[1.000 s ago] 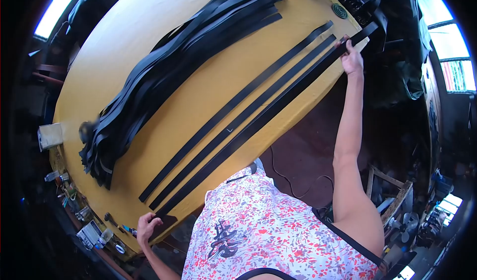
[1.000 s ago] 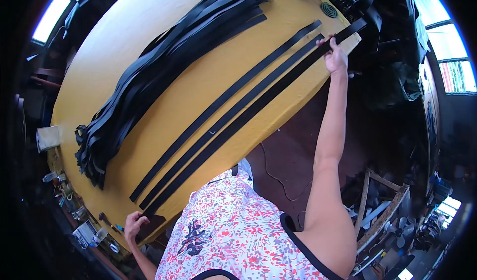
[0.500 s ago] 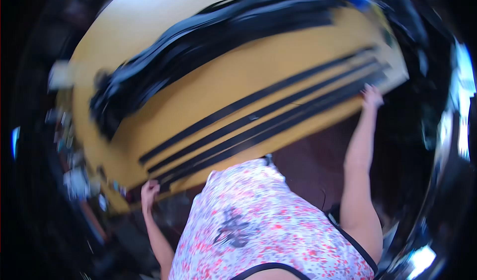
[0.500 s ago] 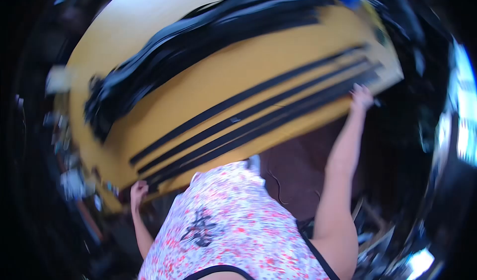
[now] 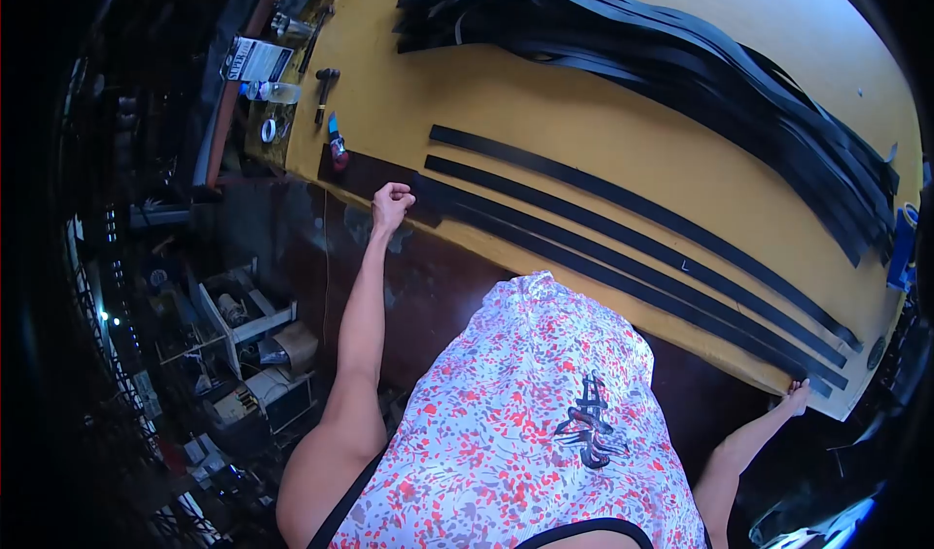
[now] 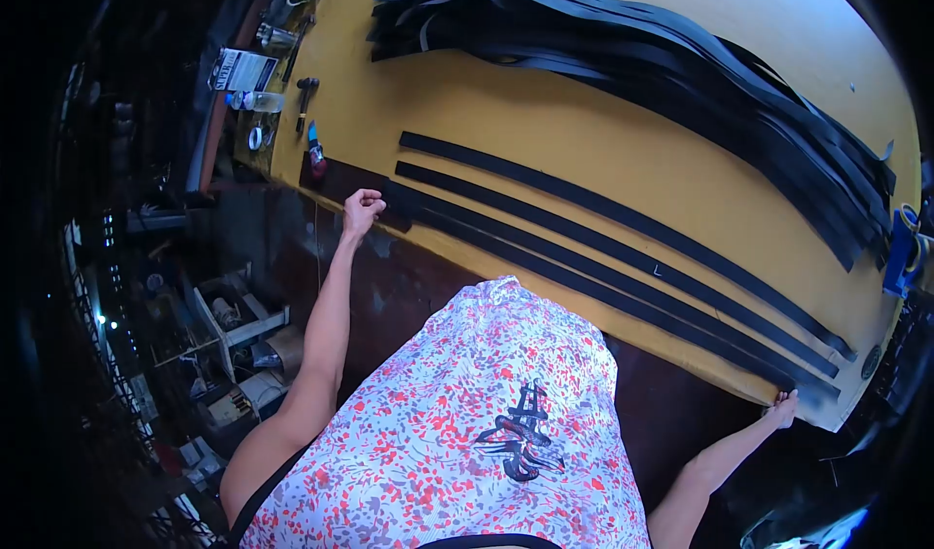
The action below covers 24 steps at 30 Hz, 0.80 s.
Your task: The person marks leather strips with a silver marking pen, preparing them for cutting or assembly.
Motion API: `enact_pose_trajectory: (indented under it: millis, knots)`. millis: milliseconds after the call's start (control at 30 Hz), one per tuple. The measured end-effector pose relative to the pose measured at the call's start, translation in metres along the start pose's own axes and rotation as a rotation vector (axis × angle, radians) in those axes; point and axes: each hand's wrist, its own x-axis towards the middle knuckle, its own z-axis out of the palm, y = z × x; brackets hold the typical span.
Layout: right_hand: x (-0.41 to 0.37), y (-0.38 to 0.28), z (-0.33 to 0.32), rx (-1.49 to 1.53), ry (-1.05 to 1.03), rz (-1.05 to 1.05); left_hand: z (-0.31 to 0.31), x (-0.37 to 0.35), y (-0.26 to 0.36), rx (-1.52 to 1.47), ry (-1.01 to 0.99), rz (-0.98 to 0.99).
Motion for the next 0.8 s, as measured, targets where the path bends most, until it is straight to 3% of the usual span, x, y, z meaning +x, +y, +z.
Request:
enact_pose_trajectory:
  millis: [267, 400, 467, 500, 533, 600, 800]
  knots:
    - [-0.007, 0.004, -0.002, -0.015, -0.052, -0.007, 0.005, -0.004, 0.005, 0.051, -0.045, 0.0]
    - [-0.022, 0.043, 0.015, -0.05, -0.282, 0.033, 0.004, 0.001, -0.005, 0.081, -0.03, 0.022]
    - [-0.054, -0.009, 0.002, -0.045, -0.351, 0.011, -0.004, 0.005, -0.014, 0.034, -0.069, 0.113]
    - [-0.093, -0.026, 0.013, -0.002, -0.239, 0.034, -0.007, 0.008, -0.021, 0.017, -0.103, 0.088]
    - [-0.05, 0.008, 0.0, 0.209, -0.397, -0.036, -0.007, -0.001, -0.007, 0.047, -0.107, 0.088]
    - [-0.142, -0.035, 0.02, 0.161, -0.114, -0.162, -0.009, 0.029, -0.052, -0.037, -0.152, 0.064]
    - [-0.16, -0.048, 0.02, 0.03, 0.093, -0.106, -0.01, 0.048, -0.051, 0.056, -0.177, -0.03]
